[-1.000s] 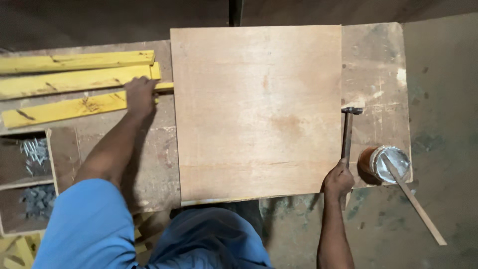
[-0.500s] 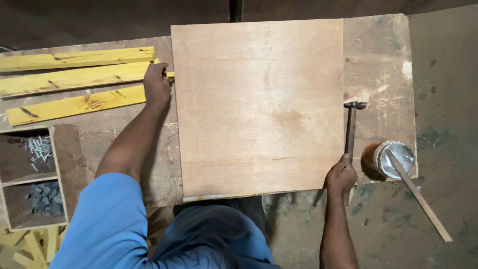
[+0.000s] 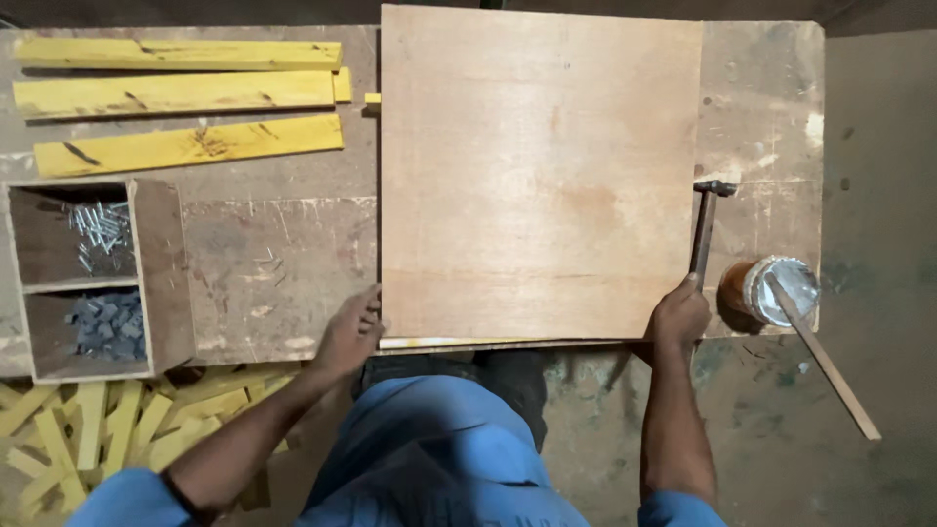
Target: The person applies glue to a wooden strip using a brush and then hammers the strip onto the edge of a large wooden board on a workbench.
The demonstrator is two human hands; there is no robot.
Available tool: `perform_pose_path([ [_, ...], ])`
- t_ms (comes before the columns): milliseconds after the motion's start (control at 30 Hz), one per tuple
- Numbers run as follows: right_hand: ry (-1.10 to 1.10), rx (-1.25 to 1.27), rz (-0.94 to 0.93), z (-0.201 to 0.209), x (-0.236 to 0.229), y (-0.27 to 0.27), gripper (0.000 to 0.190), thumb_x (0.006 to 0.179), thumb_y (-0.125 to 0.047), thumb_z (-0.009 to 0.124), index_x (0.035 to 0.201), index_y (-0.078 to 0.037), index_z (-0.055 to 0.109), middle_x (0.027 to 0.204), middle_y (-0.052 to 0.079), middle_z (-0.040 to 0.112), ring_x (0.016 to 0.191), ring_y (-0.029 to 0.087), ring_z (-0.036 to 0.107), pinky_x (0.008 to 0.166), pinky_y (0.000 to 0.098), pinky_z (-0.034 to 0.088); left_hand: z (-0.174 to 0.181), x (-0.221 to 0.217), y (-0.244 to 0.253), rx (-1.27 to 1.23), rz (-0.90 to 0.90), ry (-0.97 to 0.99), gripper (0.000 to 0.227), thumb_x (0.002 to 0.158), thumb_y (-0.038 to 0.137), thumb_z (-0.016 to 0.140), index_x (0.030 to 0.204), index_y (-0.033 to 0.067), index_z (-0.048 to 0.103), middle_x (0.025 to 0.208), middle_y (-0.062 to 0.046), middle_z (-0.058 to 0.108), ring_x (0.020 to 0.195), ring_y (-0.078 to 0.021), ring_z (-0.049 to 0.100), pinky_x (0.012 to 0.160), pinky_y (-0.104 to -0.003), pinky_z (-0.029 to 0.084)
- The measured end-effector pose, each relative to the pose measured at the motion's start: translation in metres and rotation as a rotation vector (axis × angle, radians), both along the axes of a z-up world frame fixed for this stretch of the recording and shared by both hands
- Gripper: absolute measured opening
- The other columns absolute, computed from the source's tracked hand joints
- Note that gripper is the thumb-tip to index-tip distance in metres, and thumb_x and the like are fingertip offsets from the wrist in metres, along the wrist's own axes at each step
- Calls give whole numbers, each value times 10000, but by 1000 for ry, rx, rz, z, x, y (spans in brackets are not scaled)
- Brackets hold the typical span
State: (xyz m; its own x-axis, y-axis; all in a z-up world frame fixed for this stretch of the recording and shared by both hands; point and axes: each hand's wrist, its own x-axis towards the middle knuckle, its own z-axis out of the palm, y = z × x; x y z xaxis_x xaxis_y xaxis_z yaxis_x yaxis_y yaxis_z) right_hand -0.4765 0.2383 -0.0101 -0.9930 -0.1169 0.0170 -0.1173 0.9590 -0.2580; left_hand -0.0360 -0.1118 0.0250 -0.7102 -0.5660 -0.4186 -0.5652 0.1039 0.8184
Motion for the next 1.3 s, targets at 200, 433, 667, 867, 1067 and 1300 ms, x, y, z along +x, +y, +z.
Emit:
perform_pose_path([
  [200, -60, -12, -42, -5, -6, -1, 670, 1123, -425, 409, 856, 120, 695, 815, 365, 652, 784, 555, 632, 733, 620, 471, 7, 13, 41, -199, -94, -24, 802, 731, 9, 799, 1468, 141, 512, 1173, -154, 594, 917, -301, 633, 780, -377, 559],
  [433, -180, -132, -128, 7, -4, 3, 668, 1088, -480, 412, 896, 105, 671, 841, 341, 668, 788, 545, 643, 719, 620, 479, 3, 13, 57, -392, -19, -9, 687, 675, 52, 845, 1333, 102, 654, 1058, -158, 633, 940, -339, 634, 793, -426, 519],
  [667, -140, -65, 4, 5, -6, 19, 734, 1130, -501, 373, 878, 105, 702, 886, 376, 674, 872, 566, 644, 789, 629, 487, -2, 12, 71, -540, 2, 8, 522, 731, 33, 806, 1243, 81, 711, 1010, -148, 643, 965, -341, 640, 842, -427, 528],
  [867, -192, -57, -101, 1, -7, 17, 722, 1079, -535, 407, 897, 94, 711, 898, 367, 677, 887, 558, 652, 786, 627, 498, -11, 19, 82, -572, 27, -4, 518, 709, 31, 813, 1215, 83, 716, 998, -154, 648, 976, -353, 634, 849, -433, 521],
  [1067, -189, -54, -37, -1, -9, 10, 743, 1096, -539, 365, 901, 84, 719, 912, 367, 675, 889, 569, 642, 797, 633, 491, -16, 28, 95, -611, 84, 27, 524, 715, -50, 761, 1222, 75, 716, 1018, -166, 654, 997, -364, 639, 876, -441, 523],
  [1300, -100, -98, 168, -21, -21, 13, 698, 1115, -445, 337, 888, 108, 698, 893, 370, 676, 873, 570, 646, 814, 631, 482, -23, 30, 94, -663, 114, 100, 545, 731, -98, 704, 1248, 74, 714, 1046, -180, 661, 1011, -383, 637, 903, -459, 521],
])
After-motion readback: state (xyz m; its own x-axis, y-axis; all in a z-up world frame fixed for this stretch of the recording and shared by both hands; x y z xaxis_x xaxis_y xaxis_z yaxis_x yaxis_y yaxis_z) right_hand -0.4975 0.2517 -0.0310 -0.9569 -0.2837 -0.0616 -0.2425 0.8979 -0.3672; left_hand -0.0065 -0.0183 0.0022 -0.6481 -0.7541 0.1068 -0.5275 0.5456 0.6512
